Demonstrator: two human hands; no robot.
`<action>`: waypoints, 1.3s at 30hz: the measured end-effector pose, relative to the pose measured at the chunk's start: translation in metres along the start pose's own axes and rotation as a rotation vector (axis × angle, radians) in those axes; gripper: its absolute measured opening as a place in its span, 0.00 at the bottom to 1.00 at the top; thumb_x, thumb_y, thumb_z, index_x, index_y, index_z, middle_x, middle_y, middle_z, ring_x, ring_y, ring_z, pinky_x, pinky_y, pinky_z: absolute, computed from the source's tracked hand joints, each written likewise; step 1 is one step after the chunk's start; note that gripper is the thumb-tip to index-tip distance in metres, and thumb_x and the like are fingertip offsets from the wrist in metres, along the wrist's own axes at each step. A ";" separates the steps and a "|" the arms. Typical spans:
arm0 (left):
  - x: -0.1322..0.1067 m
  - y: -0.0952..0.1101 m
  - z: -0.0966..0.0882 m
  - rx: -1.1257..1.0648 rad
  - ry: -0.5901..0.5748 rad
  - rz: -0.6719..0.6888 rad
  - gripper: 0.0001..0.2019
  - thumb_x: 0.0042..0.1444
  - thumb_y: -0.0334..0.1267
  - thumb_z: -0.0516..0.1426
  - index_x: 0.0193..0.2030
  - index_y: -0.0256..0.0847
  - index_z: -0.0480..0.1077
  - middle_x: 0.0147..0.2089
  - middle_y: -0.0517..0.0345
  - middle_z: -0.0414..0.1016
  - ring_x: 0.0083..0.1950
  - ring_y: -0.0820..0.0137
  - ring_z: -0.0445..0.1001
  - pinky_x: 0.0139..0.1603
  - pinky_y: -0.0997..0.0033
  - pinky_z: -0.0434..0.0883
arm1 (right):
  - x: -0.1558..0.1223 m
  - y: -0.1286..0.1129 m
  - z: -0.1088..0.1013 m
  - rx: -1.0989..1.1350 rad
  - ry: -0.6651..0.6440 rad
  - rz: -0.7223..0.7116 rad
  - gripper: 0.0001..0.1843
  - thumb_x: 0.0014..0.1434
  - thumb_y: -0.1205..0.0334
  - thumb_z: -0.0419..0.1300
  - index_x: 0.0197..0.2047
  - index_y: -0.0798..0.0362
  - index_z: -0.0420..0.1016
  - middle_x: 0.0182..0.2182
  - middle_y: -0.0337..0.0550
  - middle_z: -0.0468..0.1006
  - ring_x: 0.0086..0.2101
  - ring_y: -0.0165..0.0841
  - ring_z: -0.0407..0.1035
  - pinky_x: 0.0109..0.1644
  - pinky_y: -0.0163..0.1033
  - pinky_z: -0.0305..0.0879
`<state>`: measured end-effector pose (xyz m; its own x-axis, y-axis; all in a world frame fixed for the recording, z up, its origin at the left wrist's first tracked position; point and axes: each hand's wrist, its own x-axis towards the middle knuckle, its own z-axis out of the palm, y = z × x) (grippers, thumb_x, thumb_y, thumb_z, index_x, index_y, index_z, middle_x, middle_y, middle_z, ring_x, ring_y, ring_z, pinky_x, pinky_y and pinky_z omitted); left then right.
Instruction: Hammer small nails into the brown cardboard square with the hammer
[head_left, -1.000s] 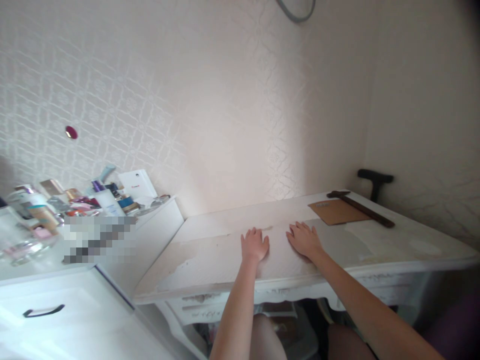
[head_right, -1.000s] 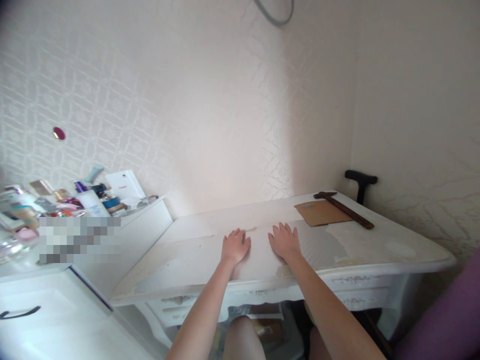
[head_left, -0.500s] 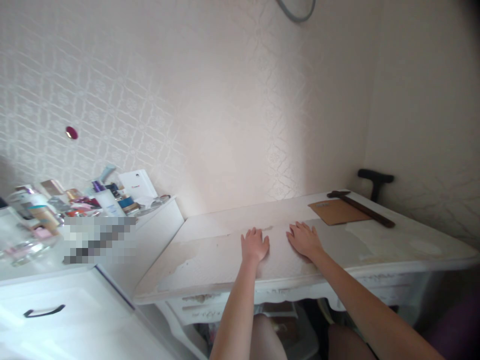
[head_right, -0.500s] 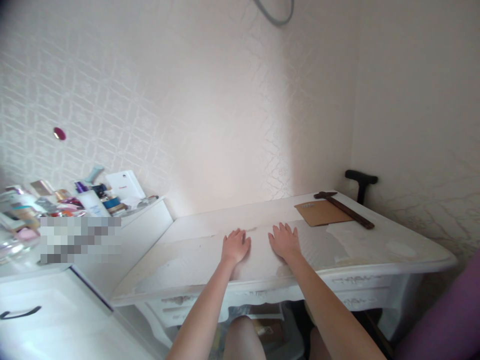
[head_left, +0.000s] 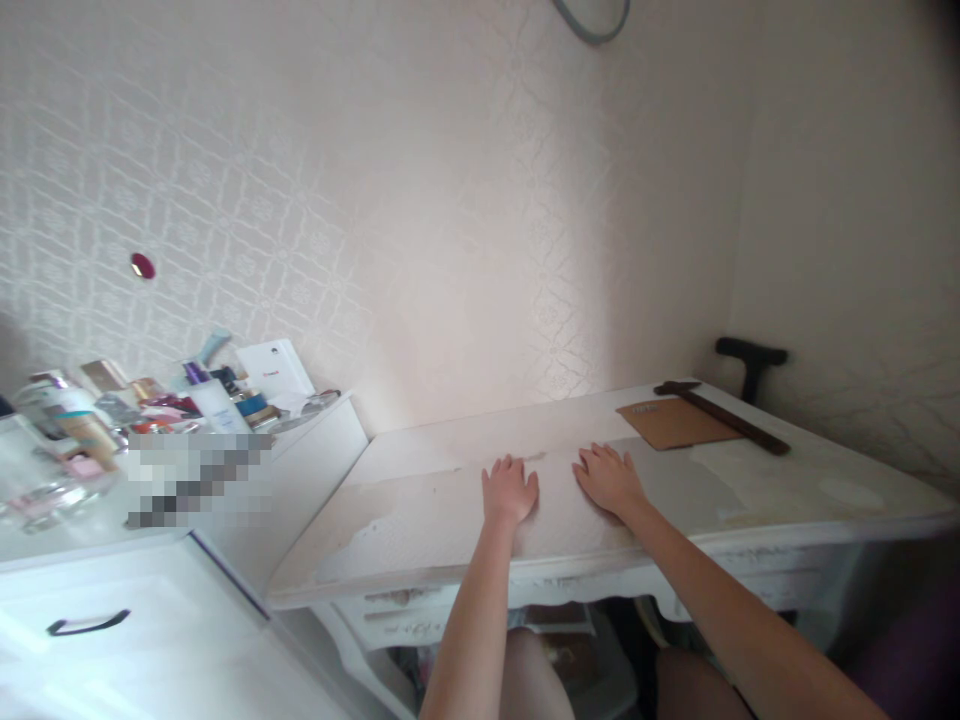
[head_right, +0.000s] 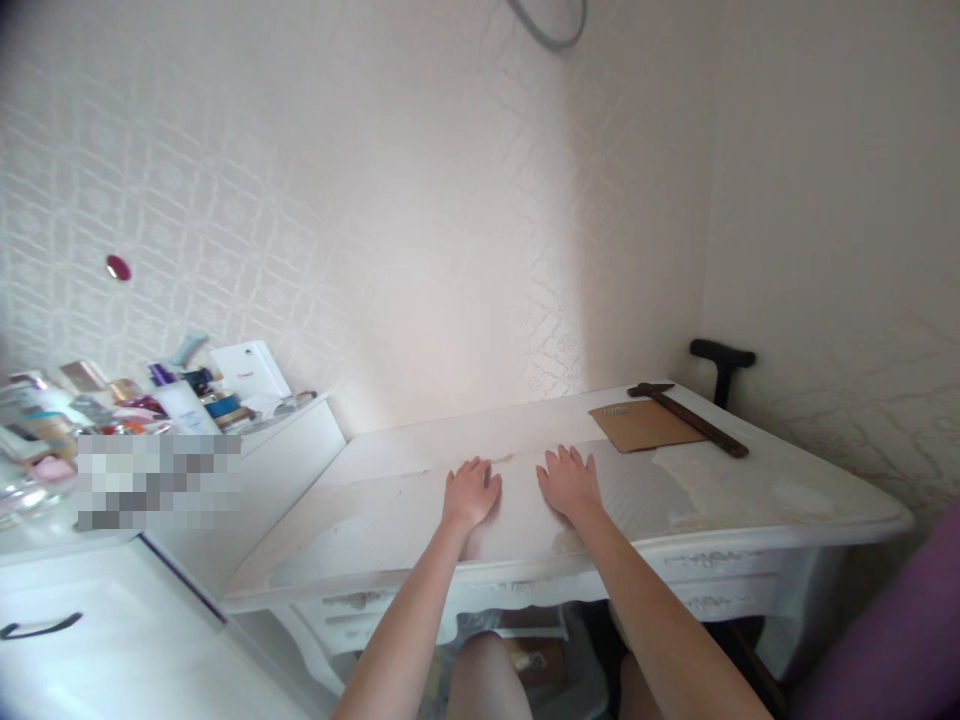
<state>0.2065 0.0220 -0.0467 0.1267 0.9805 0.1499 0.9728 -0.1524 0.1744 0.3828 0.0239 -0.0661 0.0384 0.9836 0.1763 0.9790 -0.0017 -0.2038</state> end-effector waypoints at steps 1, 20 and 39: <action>0.000 0.000 0.000 -0.001 0.000 -0.001 0.22 0.64 0.47 0.44 0.61 0.41 0.62 0.66 0.48 0.58 0.67 0.58 0.54 0.66 0.49 0.50 | 0.000 0.000 0.000 0.000 0.001 -0.001 0.25 0.65 0.56 0.42 0.58 0.58 0.66 0.62 0.56 0.60 0.61 0.47 0.50 0.61 0.58 0.43; 0.000 0.000 -0.001 0.000 0.009 0.006 0.22 0.64 0.46 0.44 0.60 0.40 0.62 0.66 0.48 0.59 0.67 0.58 0.55 0.66 0.48 0.50 | -0.001 0.000 -0.001 0.002 0.005 -0.002 0.24 0.65 0.56 0.42 0.57 0.58 0.67 0.61 0.55 0.62 0.61 0.47 0.51 0.61 0.58 0.43; 0.000 0.000 0.000 0.005 0.014 0.006 0.22 0.64 0.47 0.44 0.60 0.42 0.63 0.66 0.48 0.59 0.67 0.58 0.55 0.65 0.49 0.51 | 0.000 0.000 0.000 -0.001 -0.001 0.003 0.25 0.65 0.56 0.42 0.58 0.57 0.66 0.62 0.56 0.60 0.61 0.47 0.50 0.61 0.58 0.44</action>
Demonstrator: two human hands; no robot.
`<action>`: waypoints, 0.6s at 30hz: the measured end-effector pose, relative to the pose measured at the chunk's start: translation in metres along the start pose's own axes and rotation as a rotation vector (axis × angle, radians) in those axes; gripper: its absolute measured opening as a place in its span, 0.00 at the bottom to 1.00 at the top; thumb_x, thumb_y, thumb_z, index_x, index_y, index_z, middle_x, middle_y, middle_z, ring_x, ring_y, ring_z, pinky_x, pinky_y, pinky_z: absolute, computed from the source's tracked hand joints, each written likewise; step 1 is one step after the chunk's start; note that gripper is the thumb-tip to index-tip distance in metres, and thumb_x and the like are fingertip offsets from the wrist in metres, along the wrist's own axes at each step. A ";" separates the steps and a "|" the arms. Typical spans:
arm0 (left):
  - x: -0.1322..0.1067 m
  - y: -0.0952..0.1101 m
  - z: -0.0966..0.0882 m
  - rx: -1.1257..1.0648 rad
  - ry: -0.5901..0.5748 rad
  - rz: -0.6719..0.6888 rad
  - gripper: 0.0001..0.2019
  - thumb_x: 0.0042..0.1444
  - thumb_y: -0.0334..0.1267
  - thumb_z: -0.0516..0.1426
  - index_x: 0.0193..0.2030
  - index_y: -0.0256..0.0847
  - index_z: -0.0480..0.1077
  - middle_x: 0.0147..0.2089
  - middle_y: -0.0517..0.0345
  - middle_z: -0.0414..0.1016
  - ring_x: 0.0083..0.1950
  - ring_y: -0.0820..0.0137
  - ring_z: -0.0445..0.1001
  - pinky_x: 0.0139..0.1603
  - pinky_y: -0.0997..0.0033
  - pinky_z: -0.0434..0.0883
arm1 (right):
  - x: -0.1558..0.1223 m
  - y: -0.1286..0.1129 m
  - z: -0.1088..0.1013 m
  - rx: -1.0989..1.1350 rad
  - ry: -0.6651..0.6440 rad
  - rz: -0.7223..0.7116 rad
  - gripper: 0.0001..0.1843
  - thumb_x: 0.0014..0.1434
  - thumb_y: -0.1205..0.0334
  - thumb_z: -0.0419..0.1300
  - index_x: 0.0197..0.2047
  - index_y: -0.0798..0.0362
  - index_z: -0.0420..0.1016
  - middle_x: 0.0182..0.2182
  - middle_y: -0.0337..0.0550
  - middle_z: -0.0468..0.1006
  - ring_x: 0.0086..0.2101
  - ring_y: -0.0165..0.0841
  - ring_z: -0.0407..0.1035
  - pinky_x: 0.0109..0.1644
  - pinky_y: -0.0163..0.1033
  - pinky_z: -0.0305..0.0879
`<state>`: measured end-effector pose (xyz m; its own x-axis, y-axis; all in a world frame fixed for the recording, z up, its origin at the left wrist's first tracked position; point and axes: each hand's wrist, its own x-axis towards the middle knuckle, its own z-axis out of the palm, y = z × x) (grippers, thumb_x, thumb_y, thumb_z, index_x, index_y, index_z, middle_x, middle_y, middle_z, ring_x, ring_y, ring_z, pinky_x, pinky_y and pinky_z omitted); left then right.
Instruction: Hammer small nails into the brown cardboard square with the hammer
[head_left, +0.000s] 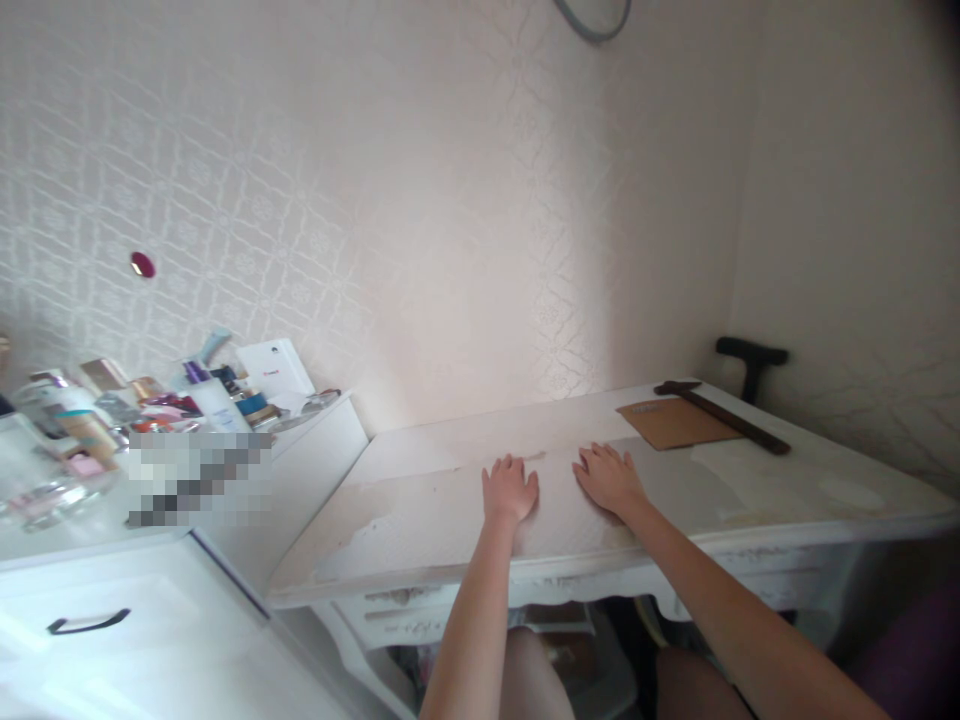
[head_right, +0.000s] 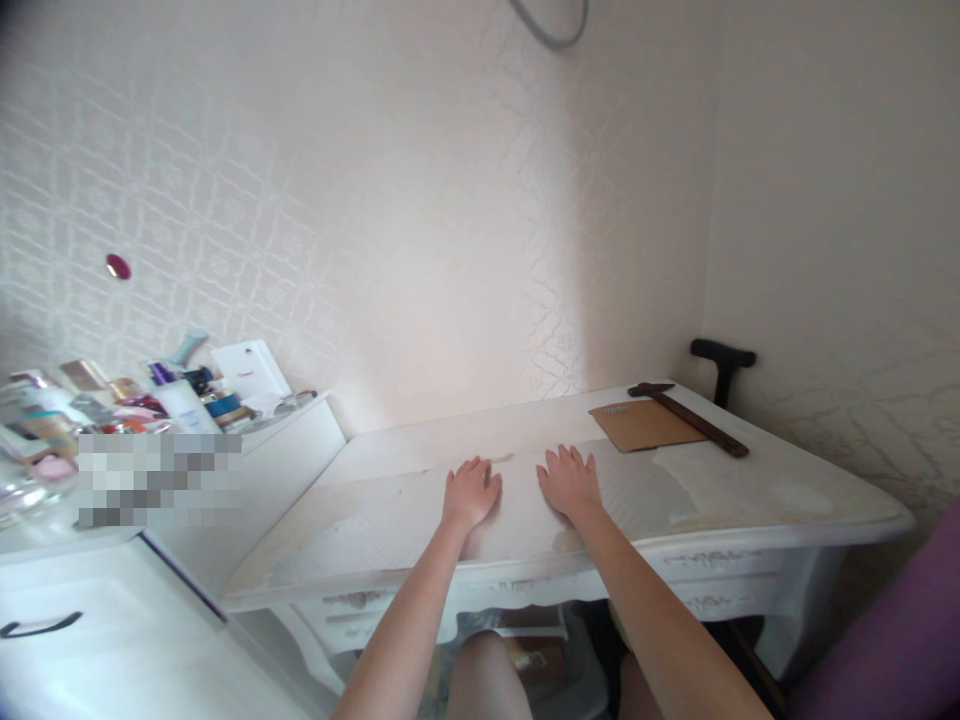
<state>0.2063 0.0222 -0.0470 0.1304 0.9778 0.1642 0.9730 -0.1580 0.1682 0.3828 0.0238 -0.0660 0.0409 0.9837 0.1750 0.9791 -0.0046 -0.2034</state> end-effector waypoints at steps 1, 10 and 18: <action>0.000 0.000 0.000 0.001 0.000 0.000 0.22 0.64 0.47 0.44 0.60 0.42 0.63 0.66 0.48 0.59 0.67 0.59 0.55 0.65 0.49 0.51 | 0.000 0.000 0.000 0.000 0.001 0.001 0.25 0.65 0.56 0.42 0.58 0.57 0.66 0.62 0.56 0.60 0.61 0.47 0.50 0.61 0.58 0.44; -0.001 0.001 -0.001 0.004 -0.009 -0.003 0.22 0.64 0.47 0.44 0.61 0.41 0.62 0.67 0.49 0.58 0.67 0.59 0.54 0.66 0.49 0.50 | -0.001 0.000 -0.001 0.000 -0.004 -0.002 0.25 0.65 0.56 0.42 0.59 0.57 0.66 0.62 0.56 0.60 0.62 0.46 0.49 0.61 0.58 0.43; 0.000 0.000 0.000 0.007 0.001 0.001 0.22 0.64 0.47 0.44 0.60 0.41 0.63 0.66 0.48 0.59 0.67 0.59 0.55 0.65 0.49 0.51 | -0.001 0.000 -0.002 0.002 -0.008 0.000 0.25 0.65 0.56 0.42 0.58 0.57 0.66 0.62 0.56 0.60 0.61 0.46 0.50 0.61 0.58 0.43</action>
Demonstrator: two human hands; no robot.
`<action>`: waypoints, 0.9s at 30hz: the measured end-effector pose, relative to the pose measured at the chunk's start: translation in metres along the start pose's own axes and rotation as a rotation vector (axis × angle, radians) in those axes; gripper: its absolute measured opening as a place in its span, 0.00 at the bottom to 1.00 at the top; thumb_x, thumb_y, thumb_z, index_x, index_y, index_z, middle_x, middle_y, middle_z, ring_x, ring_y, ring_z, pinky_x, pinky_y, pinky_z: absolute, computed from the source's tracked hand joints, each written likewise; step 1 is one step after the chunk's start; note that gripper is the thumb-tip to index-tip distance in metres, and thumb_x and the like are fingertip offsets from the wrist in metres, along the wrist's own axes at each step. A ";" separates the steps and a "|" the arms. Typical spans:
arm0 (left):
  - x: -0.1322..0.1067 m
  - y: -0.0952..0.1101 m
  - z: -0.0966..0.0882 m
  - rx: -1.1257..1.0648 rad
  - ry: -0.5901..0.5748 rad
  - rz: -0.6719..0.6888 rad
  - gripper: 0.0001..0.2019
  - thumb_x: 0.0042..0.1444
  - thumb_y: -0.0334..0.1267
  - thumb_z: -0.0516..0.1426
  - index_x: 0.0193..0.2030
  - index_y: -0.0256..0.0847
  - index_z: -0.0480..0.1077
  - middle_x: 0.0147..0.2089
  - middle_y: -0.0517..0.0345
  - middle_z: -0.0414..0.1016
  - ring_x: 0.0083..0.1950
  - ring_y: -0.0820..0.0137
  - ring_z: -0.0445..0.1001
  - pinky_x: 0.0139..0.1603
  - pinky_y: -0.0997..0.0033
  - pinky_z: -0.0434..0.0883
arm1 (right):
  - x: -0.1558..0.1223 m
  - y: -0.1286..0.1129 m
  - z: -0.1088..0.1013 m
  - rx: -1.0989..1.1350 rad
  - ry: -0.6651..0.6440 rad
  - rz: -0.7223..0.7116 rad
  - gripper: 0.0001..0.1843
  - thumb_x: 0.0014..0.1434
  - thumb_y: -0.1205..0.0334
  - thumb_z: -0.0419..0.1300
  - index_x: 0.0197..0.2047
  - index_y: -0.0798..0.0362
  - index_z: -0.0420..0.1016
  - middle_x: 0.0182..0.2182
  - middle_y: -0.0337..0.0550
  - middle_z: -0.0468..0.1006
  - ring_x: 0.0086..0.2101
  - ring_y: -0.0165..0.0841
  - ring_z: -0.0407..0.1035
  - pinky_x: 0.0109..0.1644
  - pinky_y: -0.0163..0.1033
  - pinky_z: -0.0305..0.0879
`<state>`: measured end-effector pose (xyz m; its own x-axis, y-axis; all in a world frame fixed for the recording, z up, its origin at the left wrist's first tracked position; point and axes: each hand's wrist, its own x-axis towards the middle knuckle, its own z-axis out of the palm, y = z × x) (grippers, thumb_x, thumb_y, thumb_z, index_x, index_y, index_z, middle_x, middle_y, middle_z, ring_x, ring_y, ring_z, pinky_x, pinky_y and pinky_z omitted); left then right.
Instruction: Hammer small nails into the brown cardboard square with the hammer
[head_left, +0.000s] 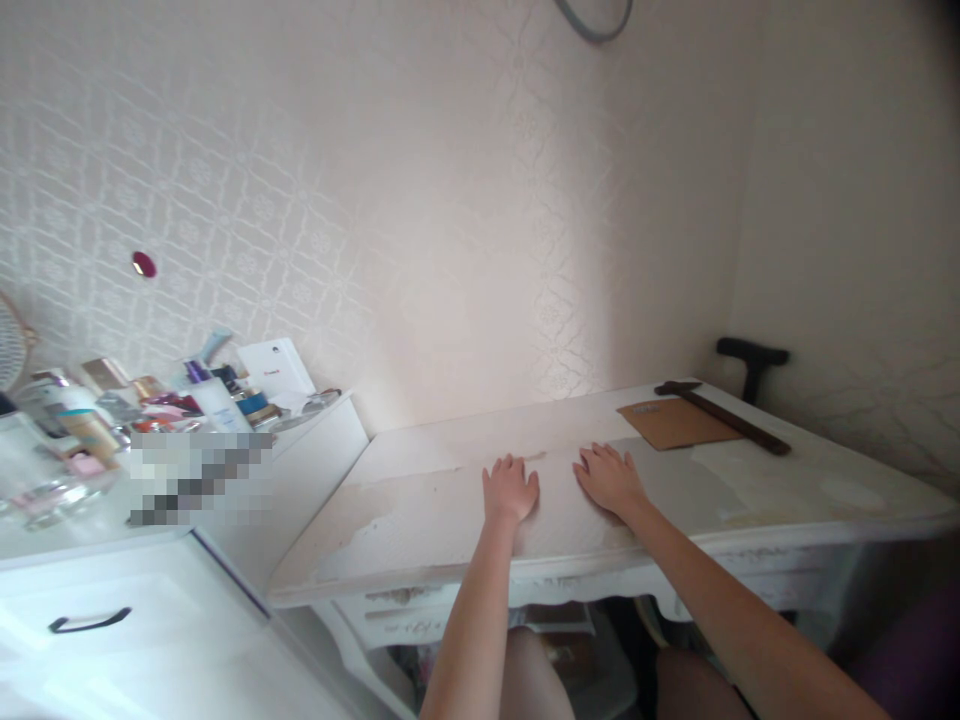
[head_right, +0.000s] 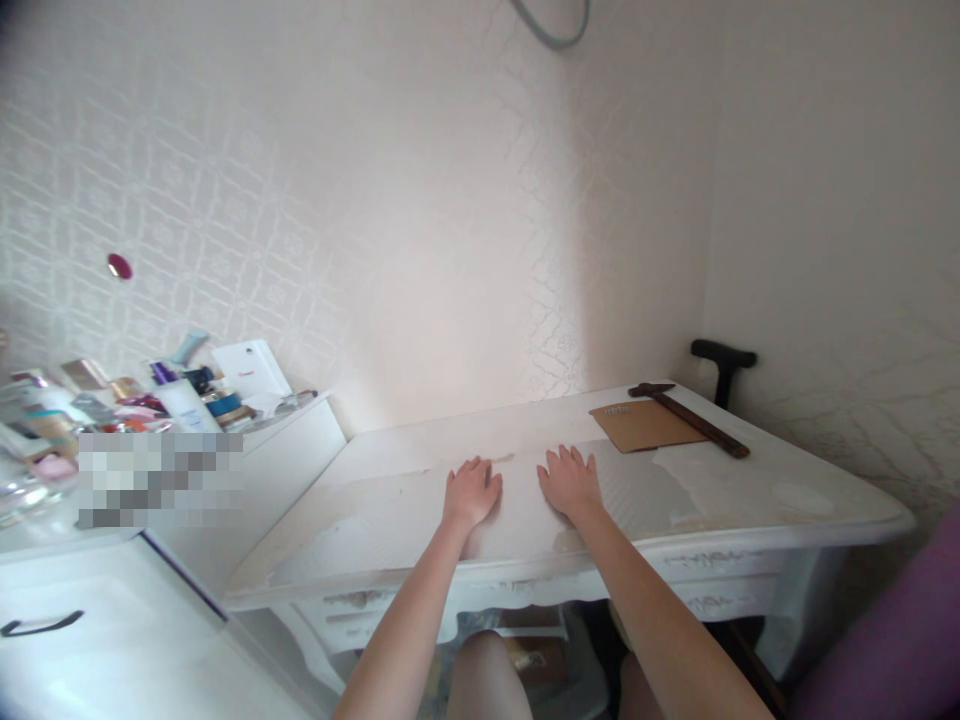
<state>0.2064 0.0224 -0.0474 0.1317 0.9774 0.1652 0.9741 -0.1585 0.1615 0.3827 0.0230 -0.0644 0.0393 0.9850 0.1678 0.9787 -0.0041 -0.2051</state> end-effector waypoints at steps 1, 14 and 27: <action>0.000 0.000 0.000 0.000 0.002 0.002 0.22 0.64 0.47 0.44 0.60 0.41 0.63 0.66 0.48 0.59 0.67 0.59 0.55 0.65 0.49 0.51 | 0.000 0.000 0.000 0.000 0.001 -0.001 0.25 0.65 0.56 0.42 0.58 0.57 0.66 0.62 0.56 0.60 0.61 0.46 0.50 0.61 0.58 0.43; 0.000 0.000 -0.001 0.000 -0.010 -0.002 0.22 0.64 0.47 0.44 0.60 0.41 0.63 0.66 0.48 0.59 0.67 0.59 0.54 0.65 0.50 0.50 | 0.000 0.001 0.000 0.008 -0.001 -0.005 0.24 0.65 0.56 0.42 0.57 0.57 0.66 0.62 0.55 0.61 0.61 0.46 0.50 0.61 0.58 0.43; -0.001 0.001 -0.001 -0.004 -0.005 -0.004 0.22 0.64 0.47 0.43 0.60 0.41 0.63 0.66 0.48 0.59 0.67 0.59 0.54 0.66 0.49 0.50 | 0.000 0.000 0.001 0.007 0.004 -0.006 0.25 0.65 0.56 0.42 0.57 0.57 0.67 0.62 0.56 0.61 0.61 0.47 0.50 0.61 0.58 0.43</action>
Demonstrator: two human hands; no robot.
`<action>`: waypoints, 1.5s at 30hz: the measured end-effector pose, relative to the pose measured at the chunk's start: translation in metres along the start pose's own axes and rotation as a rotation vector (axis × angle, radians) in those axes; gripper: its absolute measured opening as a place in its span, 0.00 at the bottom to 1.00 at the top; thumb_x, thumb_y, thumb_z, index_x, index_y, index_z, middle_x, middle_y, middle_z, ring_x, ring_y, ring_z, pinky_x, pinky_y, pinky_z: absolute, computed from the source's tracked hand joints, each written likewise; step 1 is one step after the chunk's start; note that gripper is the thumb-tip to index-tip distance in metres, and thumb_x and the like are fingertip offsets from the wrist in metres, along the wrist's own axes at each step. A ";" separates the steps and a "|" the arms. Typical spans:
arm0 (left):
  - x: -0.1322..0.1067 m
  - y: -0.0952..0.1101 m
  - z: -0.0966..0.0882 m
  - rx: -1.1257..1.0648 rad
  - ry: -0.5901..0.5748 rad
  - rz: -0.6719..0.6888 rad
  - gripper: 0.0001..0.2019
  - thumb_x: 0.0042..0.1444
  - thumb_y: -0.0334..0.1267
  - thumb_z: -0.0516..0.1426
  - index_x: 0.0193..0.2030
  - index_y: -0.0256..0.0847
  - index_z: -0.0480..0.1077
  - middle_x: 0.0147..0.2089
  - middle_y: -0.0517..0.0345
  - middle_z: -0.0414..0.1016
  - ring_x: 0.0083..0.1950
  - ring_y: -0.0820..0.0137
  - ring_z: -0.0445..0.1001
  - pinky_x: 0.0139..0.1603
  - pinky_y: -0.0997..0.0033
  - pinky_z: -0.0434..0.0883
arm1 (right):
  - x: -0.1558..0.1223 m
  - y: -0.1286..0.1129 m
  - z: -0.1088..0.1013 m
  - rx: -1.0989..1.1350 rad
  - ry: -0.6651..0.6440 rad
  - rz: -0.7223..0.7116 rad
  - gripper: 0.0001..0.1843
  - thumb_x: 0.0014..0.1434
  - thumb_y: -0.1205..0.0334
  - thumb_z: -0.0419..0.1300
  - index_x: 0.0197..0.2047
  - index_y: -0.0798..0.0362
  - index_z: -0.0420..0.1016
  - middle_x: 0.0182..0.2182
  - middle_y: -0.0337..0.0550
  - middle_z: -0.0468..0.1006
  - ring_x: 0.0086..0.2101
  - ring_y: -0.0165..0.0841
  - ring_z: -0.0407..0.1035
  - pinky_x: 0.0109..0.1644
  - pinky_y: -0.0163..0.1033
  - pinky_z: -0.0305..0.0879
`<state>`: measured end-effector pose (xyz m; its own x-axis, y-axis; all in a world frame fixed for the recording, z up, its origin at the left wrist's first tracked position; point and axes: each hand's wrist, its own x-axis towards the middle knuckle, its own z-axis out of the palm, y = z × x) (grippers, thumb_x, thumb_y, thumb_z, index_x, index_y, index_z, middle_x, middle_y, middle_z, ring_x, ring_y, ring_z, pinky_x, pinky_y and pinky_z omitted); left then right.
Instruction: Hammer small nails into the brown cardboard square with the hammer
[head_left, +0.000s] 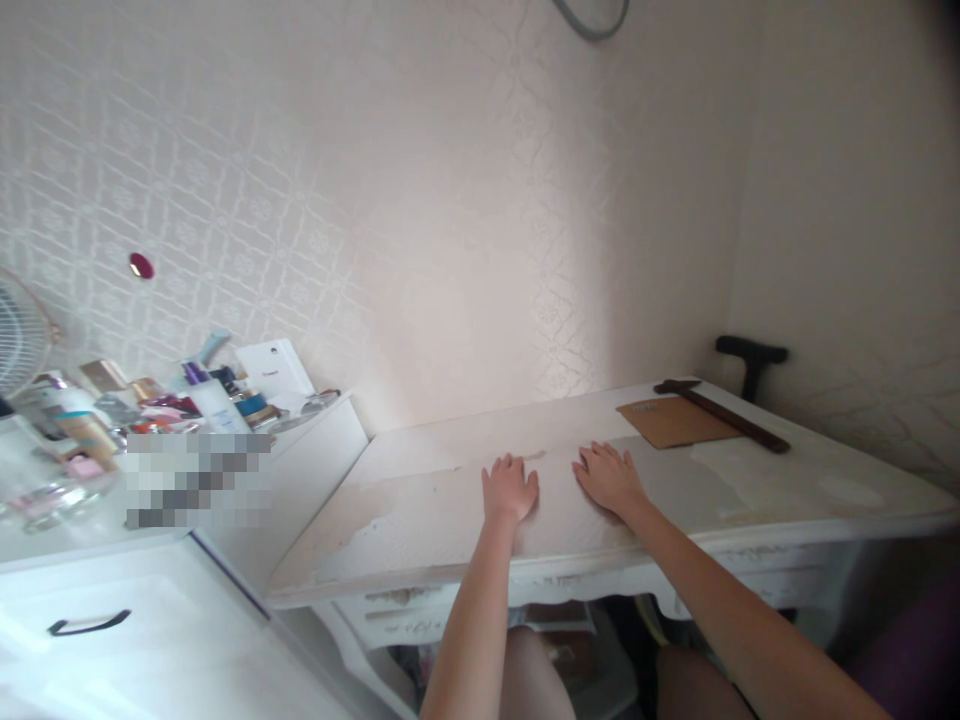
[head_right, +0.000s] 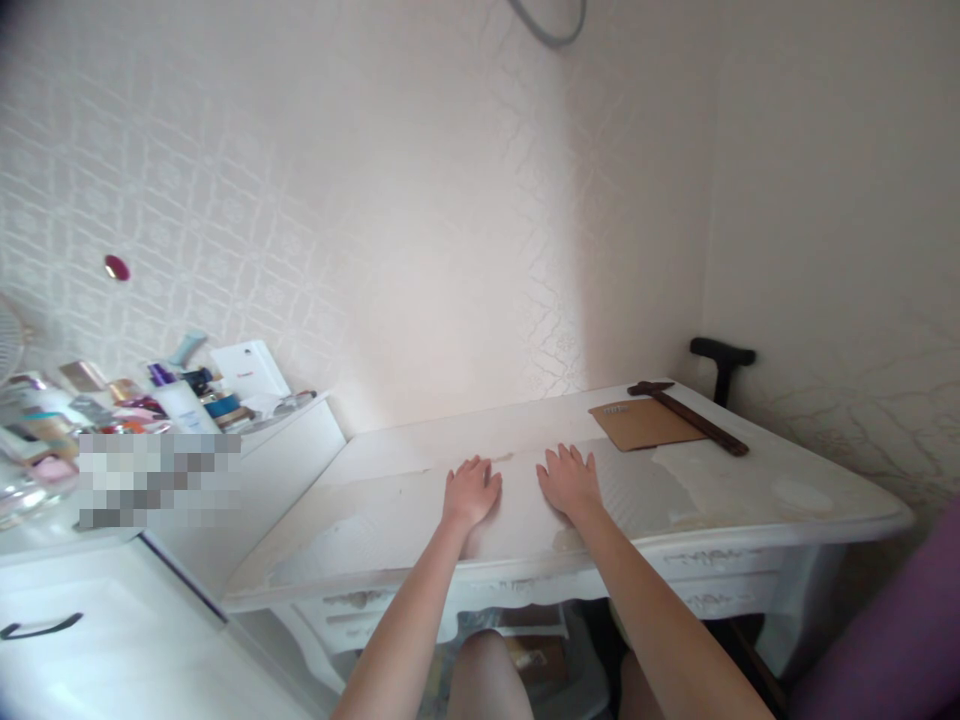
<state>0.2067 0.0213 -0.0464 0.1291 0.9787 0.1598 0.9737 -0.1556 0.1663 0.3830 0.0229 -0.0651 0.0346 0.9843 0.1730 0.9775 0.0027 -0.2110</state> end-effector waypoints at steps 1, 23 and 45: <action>0.000 0.000 0.000 0.001 -0.001 0.001 0.22 0.64 0.47 0.43 0.60 0.41 0.63 0.66 0.48 0.59 0.67 0.58 0.54 0.65 0.49 0.50 | 0.000 0.000 0.000 -0.001 0.001 -0.001 0.25 0.65 0.56 0.42 0.57 0.57 0.67 0.62 0.56 0.61 0.61 0.47 0.50 0.61 0.58 0.43; 0.000 0.000 -0.001 0.000 0.005 -0.001 0.22 0.64 0.47 0.44 0.60 0.42 0.63 0.66 0.49 0.59 0.67 0.59 0.55 0.66 0.50 0.50 | 0.000 -0.001 -0.001 -0.001 0.003 0.006 0.25 0.65 0.56 0.42 0.58 0.57 0.66 0.62 0.56 0.60 0.61 0.46 0.50 0.61 0.58 0.43; 0.001 -0.001 0.002 0.007 0.011 0.005 0.22 0.64 0.47 0.44 0.59 0.40 0.64 0.66 0.48 0.60 0.67 0.58 0.56 0.65 0.49 0.51 | 0.001 0.000 0.001 0.010 0.002 0.005 0.24 0.65 0.56 0.43 0.58 0.57 0.66 0.62 0.56 0.61 0.62 0.47 0.50 0.61 0.58 0.42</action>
<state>0.2062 0.0228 -0.0484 0.1324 0.9763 0.1711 0.9742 -0.1600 0.1590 0.3829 0.0236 -0.0659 0.0401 0.9840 0.1735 0.9751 -0.0007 -0.2217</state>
